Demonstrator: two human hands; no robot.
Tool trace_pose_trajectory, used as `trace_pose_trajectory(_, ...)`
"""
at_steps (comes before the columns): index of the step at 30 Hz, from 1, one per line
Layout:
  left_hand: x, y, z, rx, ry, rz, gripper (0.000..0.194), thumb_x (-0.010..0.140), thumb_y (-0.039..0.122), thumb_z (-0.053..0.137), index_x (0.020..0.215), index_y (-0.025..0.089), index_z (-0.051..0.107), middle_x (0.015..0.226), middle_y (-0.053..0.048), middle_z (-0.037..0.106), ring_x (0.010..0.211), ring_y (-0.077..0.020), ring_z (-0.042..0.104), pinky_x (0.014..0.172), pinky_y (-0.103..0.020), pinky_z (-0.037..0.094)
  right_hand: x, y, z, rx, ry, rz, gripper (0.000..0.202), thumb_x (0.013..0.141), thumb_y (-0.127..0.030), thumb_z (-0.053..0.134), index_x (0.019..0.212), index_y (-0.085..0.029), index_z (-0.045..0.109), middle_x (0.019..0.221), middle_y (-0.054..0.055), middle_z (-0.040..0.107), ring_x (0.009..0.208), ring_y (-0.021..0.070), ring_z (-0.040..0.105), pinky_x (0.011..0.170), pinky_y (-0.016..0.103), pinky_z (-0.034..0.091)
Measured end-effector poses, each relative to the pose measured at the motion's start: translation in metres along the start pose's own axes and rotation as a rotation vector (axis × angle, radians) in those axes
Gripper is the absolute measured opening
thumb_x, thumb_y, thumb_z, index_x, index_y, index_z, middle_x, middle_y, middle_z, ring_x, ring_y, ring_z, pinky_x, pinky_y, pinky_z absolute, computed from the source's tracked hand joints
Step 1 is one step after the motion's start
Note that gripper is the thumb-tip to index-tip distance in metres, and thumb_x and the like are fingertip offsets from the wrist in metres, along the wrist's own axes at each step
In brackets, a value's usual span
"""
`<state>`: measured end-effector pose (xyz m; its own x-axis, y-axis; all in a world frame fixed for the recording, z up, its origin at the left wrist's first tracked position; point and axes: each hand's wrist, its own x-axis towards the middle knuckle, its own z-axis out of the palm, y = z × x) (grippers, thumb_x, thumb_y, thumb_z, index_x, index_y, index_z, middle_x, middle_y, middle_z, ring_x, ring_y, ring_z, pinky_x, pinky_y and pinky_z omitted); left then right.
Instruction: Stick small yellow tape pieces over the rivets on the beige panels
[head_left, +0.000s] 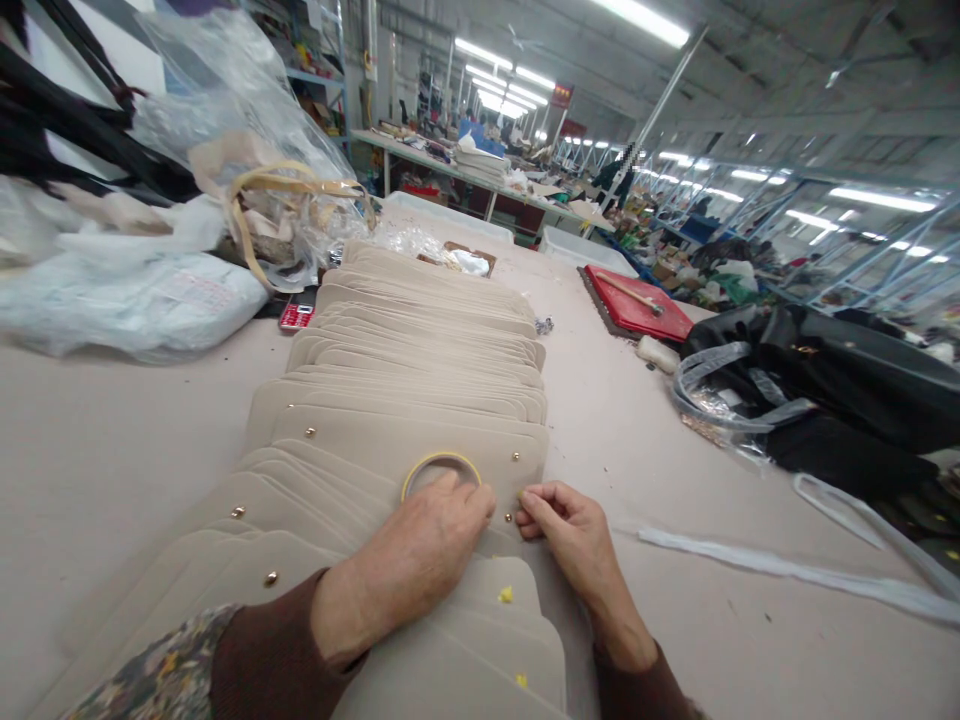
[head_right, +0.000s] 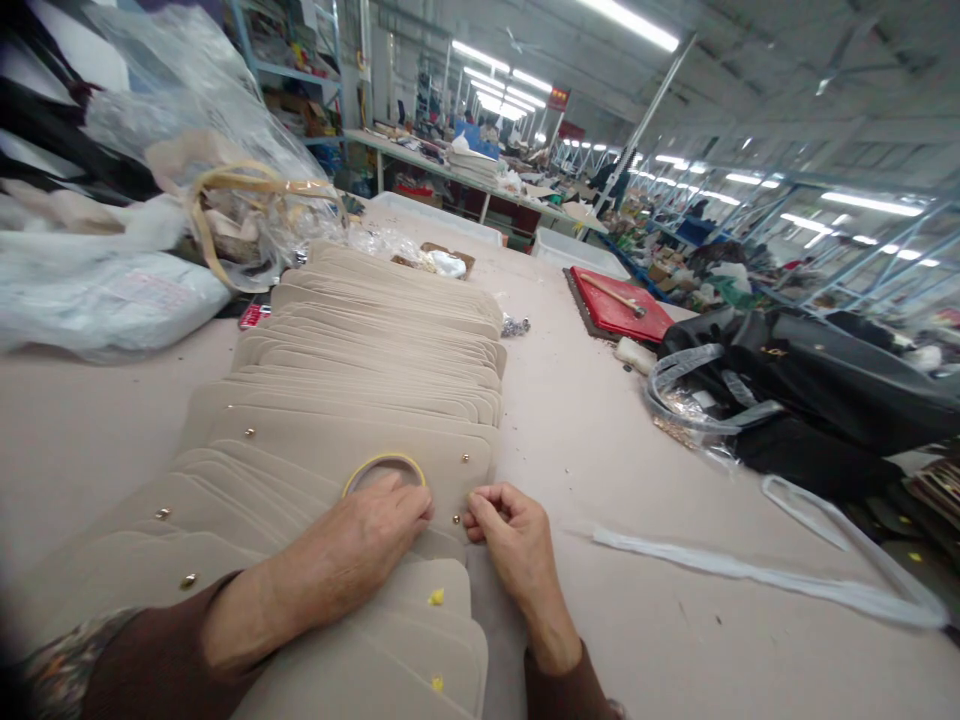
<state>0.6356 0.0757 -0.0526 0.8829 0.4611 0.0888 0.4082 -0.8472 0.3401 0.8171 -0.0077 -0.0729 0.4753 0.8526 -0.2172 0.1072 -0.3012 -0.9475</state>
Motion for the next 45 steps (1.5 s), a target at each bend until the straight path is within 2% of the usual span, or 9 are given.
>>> trace_pose_trajectory(5, -0.002, -0.004, 0.002, -0.016, -0.003, 0.012, 0.015, 0.095, 0.011, 0.040, 0.090, 0.019, 0.051, 0.087, -0.003, 0.059, 0.078, -0.0210, 0.049, 0.065, -0.033, 0.038, -0.007, -0.001, -0.003, -0.135, -0.100, 0.073, 0.031, 0.076, -0.046, 0.067, 0.073, -0.015, 0.065, 0.056, 0.001, 0.065, 0.045, 0.0104, 0.055, 0.046, 0.021, 0.042)
trace_pose_trajectory(12, -0.002, -0.005, 0.003, -0.030, -0.026, 0.002, 0.015, 0.095, 0.010, 0.039, 0.092, 0.019, 0.051, 0.091, -0.003, 0.058, 0.081, -0.0216, 0.049, 0.069, -0.034, 0.041, -0.015, -0.001, 0.008, -0.509, -0.036, -0.218, 0.022, 0.081, -0.034, 0.058, 0.071, -0.018, 0.069, 0.062, 0.002, 0.068, 0.056, 0.0145, 0.059, 0.056, 0.024, 0.044)
trace_pose_trajectory(16, -0.002, -0.005, 0.002, -0.019, -0.031, 0.004, 0.016, 0.094, 0.009, 0.039, 0.093, 0.019, 0.051, 0.091, -0.004, 0.058, 0.081, -0.0214, 0.049, 0.070, -0.034, 0.042, -0.014, 0.000, 0.014, -0.554, -0.002, -0.266, 0.019, 0.083, -0.031, 0.055, 0.074, -0.019, 0.067, 0.068, 0.003, 0.071, 0.060, 0.0157, 0.063, 0.060, 0.025, 0.047)
trace_pose_trajectory(21, -0.003, -0.006, 0.003, -0.001, 0.004, 0.016, 0.016, 0.092, 0.007, 0.041, 0.091, 0.019, 0.050, 0.089, -0.003, 0.059, 0.079, -0.0216, 0.050, 0.069, -0.034, 0.043, -0.014, 0.006, 0.007, -0.519, 0.102, -0.208, 0.020, 0.080, -0.038, 0.064, 0.089, -0.021, 0.057, 0.051, -0.004, 0.062, 0.048, 0.0164, 0.058, 0.051, 0.027, 0.045)
trace_pose_trajectory(25, -0.002, -0.008, 0.005, -0.024, 0.029, 0.013, 0.015, 0.092, 0.007, 0.041, 0.091, 0.019, 0.050, 0.090, -0.004, 0.060, 0.080, -0.0208, 0.052, 0.070, -0.033, 0.044, -0.018, 0.009, -0.003, -0.318, -0.020, -0.044, 0.026, 0.083, -0.047, 0.060, 0.080, -0.022, 0.058, 0.053, -0.003, 0.062, 0.045, 0.0154, 0.057, 0.044, 0.025, 0.045)
trace_pose_trajectory(31, -0.003, -0.009, 0.007, -0.057, -0.008, 0.012, 0.014, 0.092, 0.007, 0.042, 0.090, 0.019, 0.049, 0.089, -0.004, 0.062, 0.079, -0.0199, 0.057, 0.068, -0.031, 0.045, -0.023, 0.008, 0.003, -0.597, 0.041, -0.341, 0.022, 0.087, -0.036, 0.058, 0.080, -0.021, 0.072, 0.078, 0.005, 0.074, 0.068, 0.0192, 0.067, 0.068, 0.029, 0.050)
trace_pose_trajectory(37, -0.004, -0.007, 0.009, -0.017, 0.030, 0.010, 0.016, 0.092, 0.007, 0.041, 0.091, 0.019, 0.050, 0.087, -0.003, 0.063, 0.078, -0.0202, 0.057, 0.067, -0.031, 0.045, -0.014, 0.007, 0.013, -0.653, 0.060, -0.413, 0.021, 0.088, -0.031, 0.055, 0.082, -0.020, 0.072, 0.077, 0.005, 0.074, 0.067, 0.0183, 0.066, 0.066, 0.028, 0.047)
trace_pose_trajectory(41, -0.005, -0.007, 0.005, -0.048, 0.022, 0.040, 0.014, 0.093, 0.009, 0.040, 0.091, 0.019, 0.050, 0.085, -0.003, 0.062, 0.075, -0.0196, 0.056, 0.065, -0.030, 0.044, -0.010, -0.001, 0.012, -0.593, 0.018, -0.278, 0.018, 0.081, -0.029, 0.059, 0.074, -0.019, 0.073, 0.067, 0.002, 0.072, 0.060, 0.0174, 0.064, 0.060, 0.026, 0.045)
trace_pose_trajectory(45, -0.006, -0.009, -0.001, -0.104, 0.090, 0.101, 0.013, 0.095, 0.012, 0.040, 0.089, 0.018, 0.051, 0.085, -0.002, 0.060, 0.076, -0.0184, 0.055, 0.068, -0.030, 0.043, -0.011, -0.003, 0.006, -0.469, -0.182, -0.108, 0.022, 0.077, -0.026, 0.062, 0.059, -0.018, 0.070, 0.055, -0.002, 0.066, 0.053, 0.0146, 0.059, 0.050, 0.021, 0.039)
